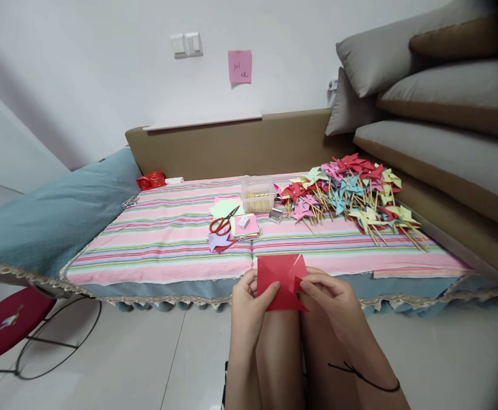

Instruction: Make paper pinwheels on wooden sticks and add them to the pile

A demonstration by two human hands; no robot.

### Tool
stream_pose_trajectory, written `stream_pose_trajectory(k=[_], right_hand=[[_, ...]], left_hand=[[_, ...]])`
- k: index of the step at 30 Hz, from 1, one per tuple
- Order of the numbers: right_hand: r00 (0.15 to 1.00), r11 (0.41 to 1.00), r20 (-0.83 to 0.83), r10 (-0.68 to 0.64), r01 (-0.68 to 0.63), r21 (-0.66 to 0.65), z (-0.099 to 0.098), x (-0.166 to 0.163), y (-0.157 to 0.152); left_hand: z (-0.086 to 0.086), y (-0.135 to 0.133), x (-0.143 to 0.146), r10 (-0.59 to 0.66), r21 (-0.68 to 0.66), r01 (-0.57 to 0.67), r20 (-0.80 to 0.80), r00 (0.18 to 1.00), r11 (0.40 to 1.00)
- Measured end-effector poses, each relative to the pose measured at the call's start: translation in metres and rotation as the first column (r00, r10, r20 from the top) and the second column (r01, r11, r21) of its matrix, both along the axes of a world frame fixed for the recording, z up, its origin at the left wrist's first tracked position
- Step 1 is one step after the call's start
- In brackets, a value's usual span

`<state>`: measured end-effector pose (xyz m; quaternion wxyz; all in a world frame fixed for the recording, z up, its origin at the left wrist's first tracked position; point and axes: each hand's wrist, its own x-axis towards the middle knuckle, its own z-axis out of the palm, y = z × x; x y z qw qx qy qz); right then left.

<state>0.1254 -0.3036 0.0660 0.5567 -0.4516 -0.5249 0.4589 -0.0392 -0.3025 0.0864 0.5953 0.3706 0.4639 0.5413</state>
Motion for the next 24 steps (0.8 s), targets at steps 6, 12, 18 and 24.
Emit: stream_pose_trajectory(k=[6, 12, 18, 24], right_hand=[[0.944, 0.974, -0.263, -0.198, 0.16, -0.158, -0.011, -0.002, 0.024], [0.932, 0.977, -0.3, -0.204, 0.174, -0.124, -0.018, 0.006, 0.063], [0.902, 0.964, -0.342, -0.264, 0.23, -0.136, -0.029, 0.012, 0.087], [0.899, 0.954, -0.321, -0.298, 0.266, -0.141, -0.038, 0.017, 0.089]], left_hand=[[-0.007, 0.023, 0.019, -0.018, -0.025, 0.019, 0.036, 0.999, 1.0], [-0.011, 0.063, 0.031, -0.025, -0.019, 0.027, 0.074, 0.997, 0.999], [-0.03, 0.096, 0.039, 0.002, -0.022, 0.0, 0.104, 0.995, 1.0], [-0.039, 0.099, 0.043, 0.021, -0.027, -0.017, 0.167, 0.986, 0.999]])
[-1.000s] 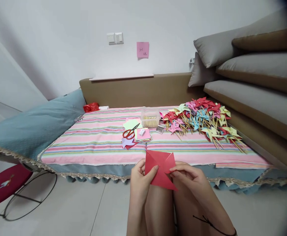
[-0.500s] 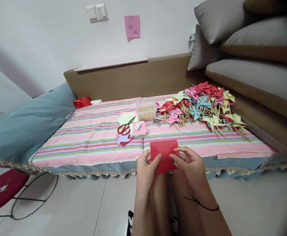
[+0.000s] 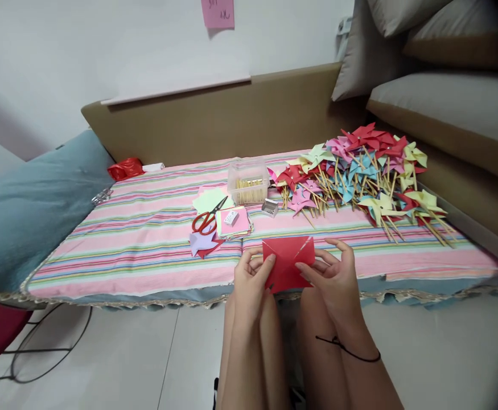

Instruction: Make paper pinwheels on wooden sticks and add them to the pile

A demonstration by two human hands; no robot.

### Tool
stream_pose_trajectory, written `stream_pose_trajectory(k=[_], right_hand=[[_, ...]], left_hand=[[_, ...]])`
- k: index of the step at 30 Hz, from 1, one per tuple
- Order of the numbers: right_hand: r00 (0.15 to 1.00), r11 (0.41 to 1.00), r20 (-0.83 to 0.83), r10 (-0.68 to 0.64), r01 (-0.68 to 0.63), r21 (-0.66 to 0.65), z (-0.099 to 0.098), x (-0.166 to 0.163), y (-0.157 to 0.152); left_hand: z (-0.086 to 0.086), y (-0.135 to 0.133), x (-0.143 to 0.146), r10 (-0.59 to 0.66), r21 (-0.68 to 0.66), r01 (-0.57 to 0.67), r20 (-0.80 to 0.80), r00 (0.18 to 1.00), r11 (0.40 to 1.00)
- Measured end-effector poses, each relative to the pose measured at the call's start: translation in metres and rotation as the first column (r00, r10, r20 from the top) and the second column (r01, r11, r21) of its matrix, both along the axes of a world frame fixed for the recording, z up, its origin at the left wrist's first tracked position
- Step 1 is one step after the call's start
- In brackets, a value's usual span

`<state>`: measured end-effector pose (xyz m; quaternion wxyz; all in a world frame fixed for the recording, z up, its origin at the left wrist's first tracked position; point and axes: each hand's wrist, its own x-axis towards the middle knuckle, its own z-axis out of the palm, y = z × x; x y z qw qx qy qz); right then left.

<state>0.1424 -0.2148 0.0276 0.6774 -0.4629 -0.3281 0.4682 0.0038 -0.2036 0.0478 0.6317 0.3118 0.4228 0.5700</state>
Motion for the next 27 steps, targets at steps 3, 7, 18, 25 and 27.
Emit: stream_pose_trajectory(k=[3, 7, 18, 25, 27], right_hand=[[1.0, 1.0, 0.014, 0.026, -0.026, -0.008, 0.0, 0.001, 0.002], [0.999, 0.999, 0.033, 0.031, -0.031, -0.01, 0.001, 0.002, 0.002], [0.993, 0.99, 0.052, 0.109, -0.103, -0.096, -0.007, -0.006, 0.007], [0.992, 0.989, 0.009, 0.129, -0.128, -0.077, -0.012, -0.01, 0.009], [0.989, 0.985, 0.007, 0.151, -0.15, -0.084, -0.011, -0.011, 0.009]], left_hand=[[0.0, -0.001, 0.004, -0.076, 0.012, 0.077, -0.068, 0.995, 0.997], [-0.005, 0.001, 0.008, -0.04, 0.068, 0.056, -0.219, 0.975, 0.996], [-0.003, 0.004, 0.005, 0.048, -0.001, -0.048, -0.115, 0.992, 0.999], [-0.004, 0.003, 0.006, 0.082, 0.002, -0.083, -0.152, 0.985, 0.997], [-0.005, 0.003, 0.005, 0.078, 0.002, -0.079, -0.148, 0.986, 0.997]])
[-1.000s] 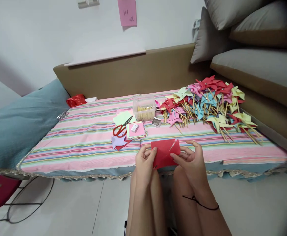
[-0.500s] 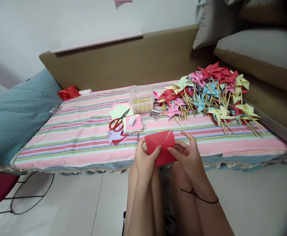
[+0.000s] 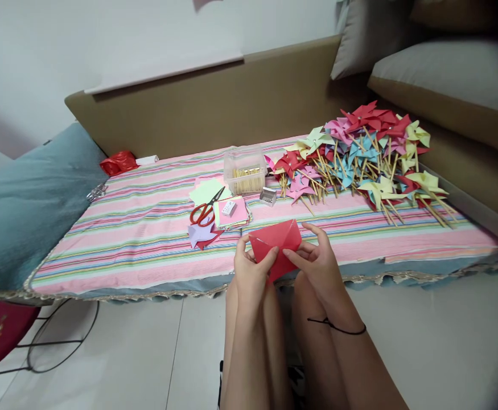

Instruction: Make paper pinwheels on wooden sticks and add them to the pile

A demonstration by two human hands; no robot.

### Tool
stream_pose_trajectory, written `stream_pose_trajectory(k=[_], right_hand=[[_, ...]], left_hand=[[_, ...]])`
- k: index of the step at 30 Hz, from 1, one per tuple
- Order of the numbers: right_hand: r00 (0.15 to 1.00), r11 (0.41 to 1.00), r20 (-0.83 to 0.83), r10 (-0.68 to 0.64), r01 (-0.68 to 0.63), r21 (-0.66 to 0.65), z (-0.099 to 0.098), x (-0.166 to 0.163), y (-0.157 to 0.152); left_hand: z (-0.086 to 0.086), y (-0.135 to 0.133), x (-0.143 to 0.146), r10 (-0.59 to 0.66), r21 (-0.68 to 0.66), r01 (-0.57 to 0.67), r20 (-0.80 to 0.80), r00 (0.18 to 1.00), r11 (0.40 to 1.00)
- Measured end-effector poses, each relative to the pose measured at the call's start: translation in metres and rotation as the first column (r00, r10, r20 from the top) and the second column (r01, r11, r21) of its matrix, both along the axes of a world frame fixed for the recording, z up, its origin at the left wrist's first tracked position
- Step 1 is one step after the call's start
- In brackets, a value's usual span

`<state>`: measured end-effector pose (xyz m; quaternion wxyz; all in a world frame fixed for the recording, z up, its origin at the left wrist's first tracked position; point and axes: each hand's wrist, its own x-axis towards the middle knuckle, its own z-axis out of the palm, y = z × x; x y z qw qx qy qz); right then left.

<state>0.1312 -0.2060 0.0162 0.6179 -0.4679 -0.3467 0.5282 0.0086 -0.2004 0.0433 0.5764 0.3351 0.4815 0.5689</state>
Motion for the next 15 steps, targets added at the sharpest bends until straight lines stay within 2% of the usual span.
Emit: stream_pose_trajectory(k=[9, 15], right_hand=[[0.996, 0.996, 0.017, -0.089, 0.089, -0.018, 0.002, -0.002, 0.0], [0.999, 0.998, 0.005, -0.045, 0.045, -0.042, 0.009, -0.003, -0.002]], left_hand=[[0.001, 0.0, -0.007, -0.023, 0.029, 0.019, 0.114, 0.993, 0.999], [0.001, -0.001, -0.01, -0.04, -0.022, 0.04, 0.018, 0.999, 0.999]])
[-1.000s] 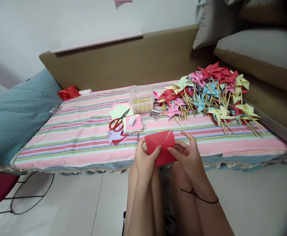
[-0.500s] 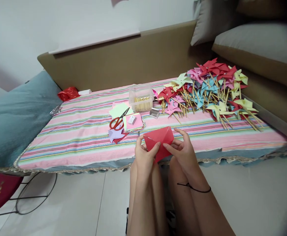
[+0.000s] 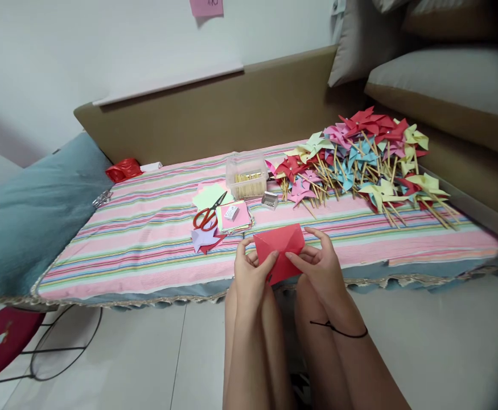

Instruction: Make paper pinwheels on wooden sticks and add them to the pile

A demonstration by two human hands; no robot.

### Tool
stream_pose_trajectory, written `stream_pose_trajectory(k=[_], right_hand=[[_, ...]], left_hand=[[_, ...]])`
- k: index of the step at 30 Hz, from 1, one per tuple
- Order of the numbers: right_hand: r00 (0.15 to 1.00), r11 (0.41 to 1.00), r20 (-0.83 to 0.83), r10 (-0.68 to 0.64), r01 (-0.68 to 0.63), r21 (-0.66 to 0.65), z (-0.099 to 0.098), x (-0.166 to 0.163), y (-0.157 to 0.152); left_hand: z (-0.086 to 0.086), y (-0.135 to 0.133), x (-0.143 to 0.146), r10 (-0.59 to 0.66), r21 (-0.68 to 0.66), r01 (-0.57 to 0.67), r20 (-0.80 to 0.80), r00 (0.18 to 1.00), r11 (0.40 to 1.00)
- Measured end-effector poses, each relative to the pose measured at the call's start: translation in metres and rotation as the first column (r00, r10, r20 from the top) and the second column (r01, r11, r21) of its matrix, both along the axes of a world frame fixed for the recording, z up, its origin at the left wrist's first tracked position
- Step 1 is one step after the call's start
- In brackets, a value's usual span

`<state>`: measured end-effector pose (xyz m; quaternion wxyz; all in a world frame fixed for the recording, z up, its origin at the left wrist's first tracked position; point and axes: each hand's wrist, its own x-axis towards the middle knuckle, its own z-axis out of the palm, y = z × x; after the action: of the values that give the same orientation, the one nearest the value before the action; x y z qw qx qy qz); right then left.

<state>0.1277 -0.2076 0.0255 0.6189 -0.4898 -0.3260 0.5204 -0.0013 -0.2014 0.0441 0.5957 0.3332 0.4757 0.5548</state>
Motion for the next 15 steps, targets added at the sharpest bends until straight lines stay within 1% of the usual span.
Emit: stream_pose_trajectory(k=[4, 7, 15], right_hand=[[1.0, 0.999, 0.028, 0.004, -0.005, 0.033, -0.006, -0.002, 0.0], [0.999, 0.998, 0.036, 0.013, -0.015, 0.061, -0.012, -0.002, 0.001], [0.999, 0.998, 0.033, 0.029, -0.031, 0.054, -0.015, 0.0, 0.003]], left_hand=[[0.0, 0.0, 0.001, 0.002, 0.016, -0.001, -0.055, 0.998, 1.0], [0.002, 0.0, 0.002, 0.028, 0.013, -0.027, -0.083, 0.996, 1.0], [0.0, 0.001, 0.002, 0.021, 0.028, -0.018, -0.114, 0.993, 0.999]])
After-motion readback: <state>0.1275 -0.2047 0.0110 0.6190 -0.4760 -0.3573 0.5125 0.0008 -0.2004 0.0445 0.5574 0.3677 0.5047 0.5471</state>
